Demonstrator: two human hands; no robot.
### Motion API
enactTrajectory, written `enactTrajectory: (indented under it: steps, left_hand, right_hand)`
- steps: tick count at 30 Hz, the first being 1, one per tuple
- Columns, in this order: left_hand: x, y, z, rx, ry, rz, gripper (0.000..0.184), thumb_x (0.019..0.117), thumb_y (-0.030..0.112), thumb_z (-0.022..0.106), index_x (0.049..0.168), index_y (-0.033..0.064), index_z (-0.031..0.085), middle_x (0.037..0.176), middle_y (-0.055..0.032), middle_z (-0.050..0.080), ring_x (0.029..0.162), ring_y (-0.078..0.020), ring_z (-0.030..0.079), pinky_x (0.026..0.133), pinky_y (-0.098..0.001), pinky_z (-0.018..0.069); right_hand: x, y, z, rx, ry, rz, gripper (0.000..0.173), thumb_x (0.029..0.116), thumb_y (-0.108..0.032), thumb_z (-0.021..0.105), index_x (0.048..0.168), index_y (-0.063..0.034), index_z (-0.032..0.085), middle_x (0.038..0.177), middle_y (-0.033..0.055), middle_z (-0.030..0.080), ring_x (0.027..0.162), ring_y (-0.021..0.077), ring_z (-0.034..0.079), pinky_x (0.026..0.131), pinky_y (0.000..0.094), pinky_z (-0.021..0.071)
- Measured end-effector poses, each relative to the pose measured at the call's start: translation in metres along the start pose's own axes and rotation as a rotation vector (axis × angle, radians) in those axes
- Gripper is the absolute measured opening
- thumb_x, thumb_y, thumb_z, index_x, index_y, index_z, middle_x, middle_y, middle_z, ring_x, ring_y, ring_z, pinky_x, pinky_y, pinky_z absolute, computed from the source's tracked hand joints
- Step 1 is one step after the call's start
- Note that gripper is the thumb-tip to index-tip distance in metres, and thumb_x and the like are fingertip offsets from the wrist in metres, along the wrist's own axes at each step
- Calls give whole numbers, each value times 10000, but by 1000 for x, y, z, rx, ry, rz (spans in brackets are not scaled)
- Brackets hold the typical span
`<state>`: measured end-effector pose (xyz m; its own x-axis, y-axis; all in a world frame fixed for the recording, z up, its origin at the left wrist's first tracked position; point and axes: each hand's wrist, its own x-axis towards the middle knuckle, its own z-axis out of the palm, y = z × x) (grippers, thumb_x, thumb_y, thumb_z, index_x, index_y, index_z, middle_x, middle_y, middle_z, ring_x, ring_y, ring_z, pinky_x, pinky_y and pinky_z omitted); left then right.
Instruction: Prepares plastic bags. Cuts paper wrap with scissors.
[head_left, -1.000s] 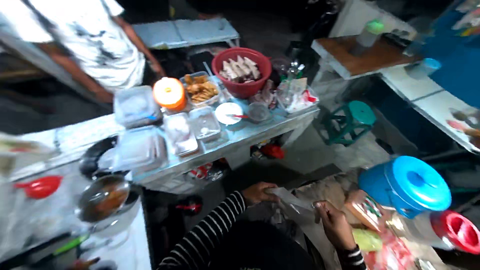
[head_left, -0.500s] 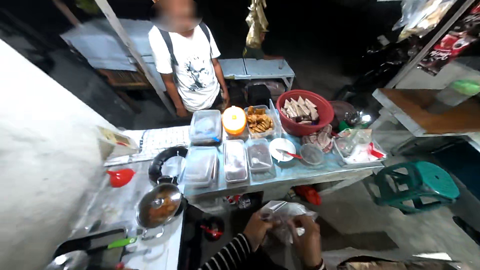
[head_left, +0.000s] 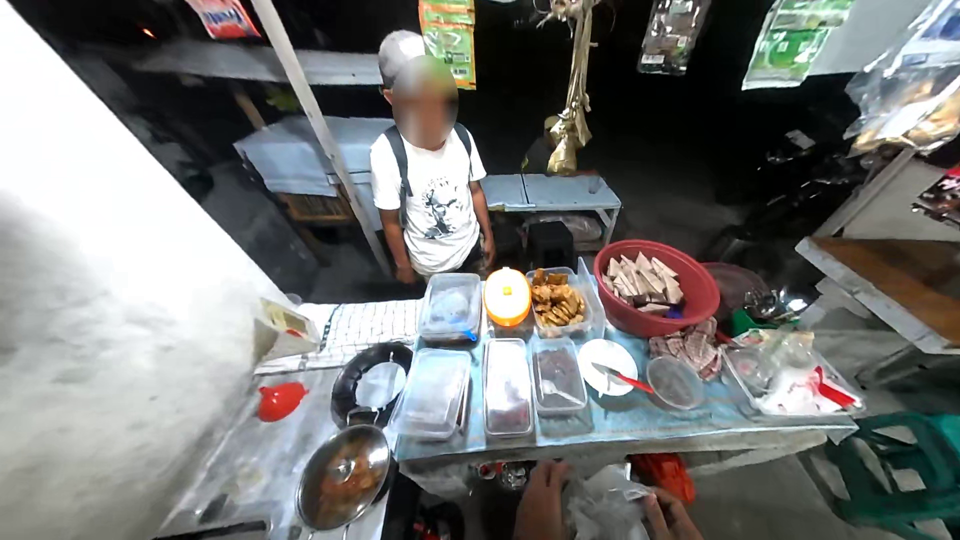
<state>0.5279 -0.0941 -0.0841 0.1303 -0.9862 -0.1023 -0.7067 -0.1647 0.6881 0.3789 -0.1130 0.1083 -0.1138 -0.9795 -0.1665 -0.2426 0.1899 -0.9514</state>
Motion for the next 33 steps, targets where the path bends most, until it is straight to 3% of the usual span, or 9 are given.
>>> enactTrajectory:
  steps: [3,6,8,14,18,22,26,29,33]
  left_hand:
    - [13,28,7,-284,202,239,565,785,18,749,1336,36,625,1265,-185,659,1161,-283,658,1005,-451,555]
    - [43,50,-8,-375,219,127,327,863,44,709,1184,-10,676,1119,-136,713,1038,-208,694,956,-395,575]
    - [63,55,-15,-253,197,35,339,831,-36,680,1167,7,682,1133,-128,706,1061,-226,686,968,-411,568]
    - [126,99,-8,-67,84,63,301,706,-14,740,1007,-6,724,1042,-191,694,984,-343,686,864,-543,570]
    - [167,127,-13,-345,-183,-145,165,926,79,637,1055,10,714,917,-94,725,819,-180,699,780,-429,595]
    - [190,131,-29,-861,-691,-68,193,995,264,640,983,131,779,916,-2,771,806,-93,725,764,-280,610]
    - [216,165,-8,-991,-610,-69,386,851,419,792,1145,230,628,750,74,666,574,-24,614,530,-209,546]
    - [265,180,-1,-314,-502,-38,586,814,216,851,1306,52,580,1014,-81,706,846,-178,692,775,-387,606]
    - [314,185,25,-123,-99,-46,247,962,220,702,1092,11,722,961,-121,734,876,-194,704,862,-458,578]
  right_hand:
    - [31,22,-8,-155,-174,-126,206,976,64,568,1122,191,638,1009,236,715,939,188,697,925,309,558]
    - [120,137,-29,-451,-163,-570,293,979,-77,596,1238,-49,731,1135,118,758,1063,271,720,945,522,578]
    - [150,139,-37,-609,-117,-752,488,907,-60,517,1375,-97,651,1322,104,683,1229,346,630,992,602,518]
    - [159,83,-47,-348,-466,-1111,229,910,-104,647,1123,-130,725,1185,74,719,1214,240,647,1063,425,540]
    - [215,90,-61,-750,-721,-565,261,930,-7,614,1183,-4,678,1169,206,694,1063,358,702,898,519,592]
    - [257,105,-90,-914,-938,-1,313,976,-155,655,1211,49,687,1259,308,657,1214,499,607,1007,708,468]
    - [288,127,-110,-822,-874,-276,457,896,-336,775,1203,-5,708,1164,280,705,1136,484,656,961,710,498]
    - [330,91,-137,-842,-941,-250,572,946,-456,715,1362,-72,637,1242,229,694,1186,431,647,1015,677,483]
    - [381,79,-187,-595,-771,-517,346,967,-335,718,1260,-152,739,1189,91,752,1109,264,710,1014,530,545]
